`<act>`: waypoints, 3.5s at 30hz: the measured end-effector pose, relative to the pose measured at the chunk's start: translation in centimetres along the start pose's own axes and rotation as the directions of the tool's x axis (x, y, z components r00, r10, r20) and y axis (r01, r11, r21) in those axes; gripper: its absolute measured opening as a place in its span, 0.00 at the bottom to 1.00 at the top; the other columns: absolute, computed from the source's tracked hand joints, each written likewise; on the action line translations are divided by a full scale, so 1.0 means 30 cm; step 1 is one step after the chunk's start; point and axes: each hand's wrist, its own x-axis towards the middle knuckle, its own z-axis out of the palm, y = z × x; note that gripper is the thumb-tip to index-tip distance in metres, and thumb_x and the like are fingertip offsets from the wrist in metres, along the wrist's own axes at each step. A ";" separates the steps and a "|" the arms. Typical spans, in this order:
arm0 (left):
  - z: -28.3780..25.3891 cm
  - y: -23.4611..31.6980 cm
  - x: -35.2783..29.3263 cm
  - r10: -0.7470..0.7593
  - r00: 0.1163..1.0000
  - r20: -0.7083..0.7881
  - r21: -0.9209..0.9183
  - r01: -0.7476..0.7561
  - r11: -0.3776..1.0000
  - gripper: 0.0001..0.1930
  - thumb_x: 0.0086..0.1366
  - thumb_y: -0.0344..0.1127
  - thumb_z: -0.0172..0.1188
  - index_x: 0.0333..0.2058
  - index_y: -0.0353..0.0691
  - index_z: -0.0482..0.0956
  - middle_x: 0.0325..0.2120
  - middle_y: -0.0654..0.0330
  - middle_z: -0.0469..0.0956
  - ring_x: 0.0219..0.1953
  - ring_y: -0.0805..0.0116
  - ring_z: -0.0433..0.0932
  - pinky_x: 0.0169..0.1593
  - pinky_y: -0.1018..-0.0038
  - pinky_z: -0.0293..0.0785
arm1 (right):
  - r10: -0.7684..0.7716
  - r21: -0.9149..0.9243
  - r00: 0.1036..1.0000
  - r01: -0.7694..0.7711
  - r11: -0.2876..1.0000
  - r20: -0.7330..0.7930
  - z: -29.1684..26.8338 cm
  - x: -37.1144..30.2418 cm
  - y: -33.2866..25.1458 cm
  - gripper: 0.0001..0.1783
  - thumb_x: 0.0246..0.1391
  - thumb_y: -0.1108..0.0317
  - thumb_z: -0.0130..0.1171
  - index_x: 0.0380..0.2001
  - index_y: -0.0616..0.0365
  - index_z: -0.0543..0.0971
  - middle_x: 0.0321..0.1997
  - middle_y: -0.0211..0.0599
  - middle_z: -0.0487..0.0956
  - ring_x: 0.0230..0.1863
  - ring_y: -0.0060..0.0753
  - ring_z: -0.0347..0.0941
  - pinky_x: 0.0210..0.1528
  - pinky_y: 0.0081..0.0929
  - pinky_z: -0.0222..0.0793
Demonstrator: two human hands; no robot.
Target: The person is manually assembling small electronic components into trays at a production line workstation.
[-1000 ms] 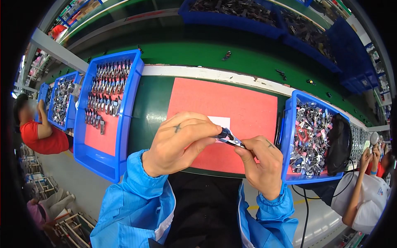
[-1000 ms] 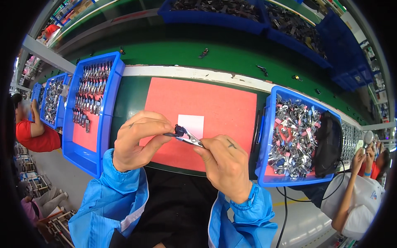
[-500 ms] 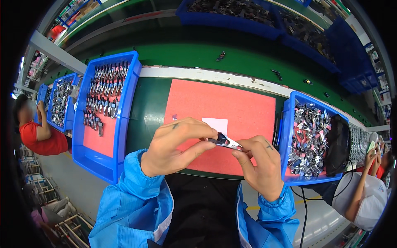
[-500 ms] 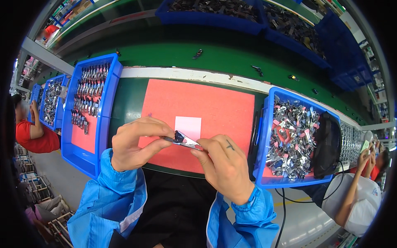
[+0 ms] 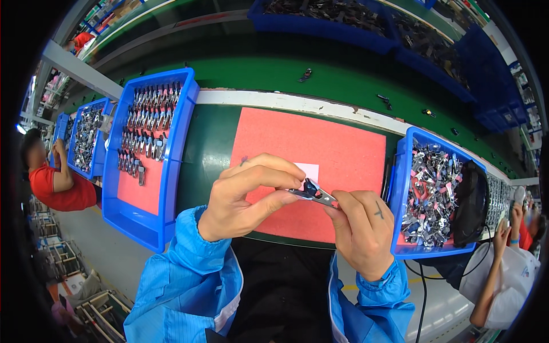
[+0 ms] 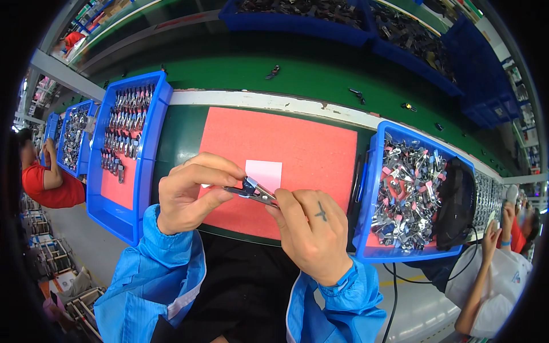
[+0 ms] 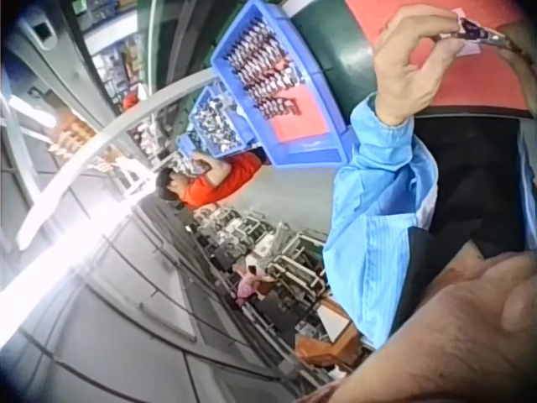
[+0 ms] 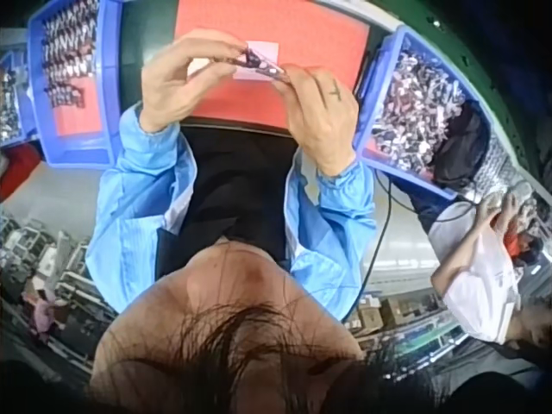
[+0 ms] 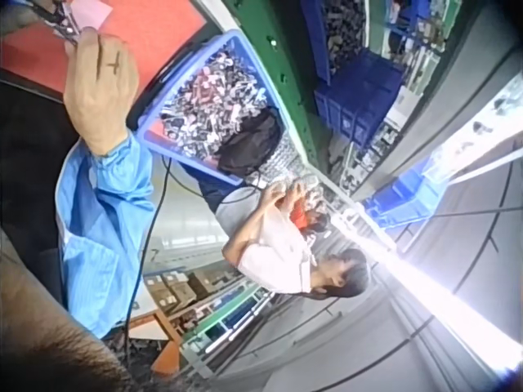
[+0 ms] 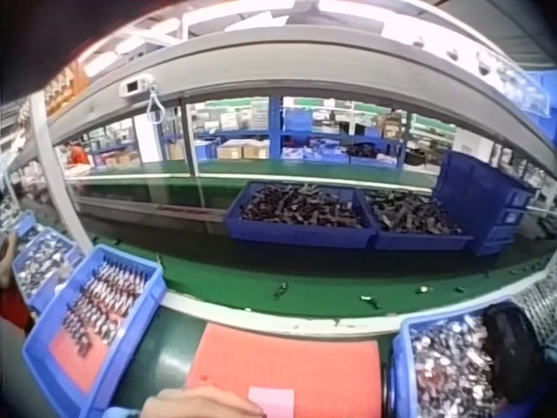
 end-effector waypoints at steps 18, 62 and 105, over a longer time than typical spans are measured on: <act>0.013 0.012 0.002 0.109 0.994 0.029 0.170 -0.112 0.979 0.10 0.56 0.17 0.69 0.38 0.29 0.81 0.41 0.41 0.85 0.41 0.54 0.88 0.45 0.68 0.86 | -0.031 0.074 0.999 0.032 0.997 -0.013 0.006 -0.017 0.020 0.19 0.42 0.77 0.75 0.38 0.66 0.80 0.28 0.39 0.76 0.25 0.38 0.73 0.26 0.34 0.69; -0.397 0.110 -0.468 -0.246 0.760 -0.601 0.506 0.600 0.620 0.17 0.65 0.30 0.62 0.50 0.35 0.71 0.34 0.44 0.80 0.38 0.42 0.83 0.41 0.56 0.80 | 0.386 0.733 0.880 -0.453 0.508 0.276 0.360 -0.050 -0.119 0.06 0.63 0.78 0.60 0.42 0.64 0.75 0.37 0.35 0.78 0.36 0.21 0.75 0.39 0.20 0.72; -0.729 -0.115 -0.548 -0.243 0.676 -0.696 0.673 0.732 0.109 0.13 0.63 0.39 0.66 0.34 0.36 0.73 0.27 0.46 0.79 0.35 0.43 0.80 0.37 0.53 0.74 | 0.668 0.501 0.743 -0.594 0.629 0.043 0.386 -0.134 0.136 0.07 0.68 0.70 0.59 0.38 0.64 0.77 0.31 0.31 0.79 0.29 0.15 0.69 0.30 0.15 0.64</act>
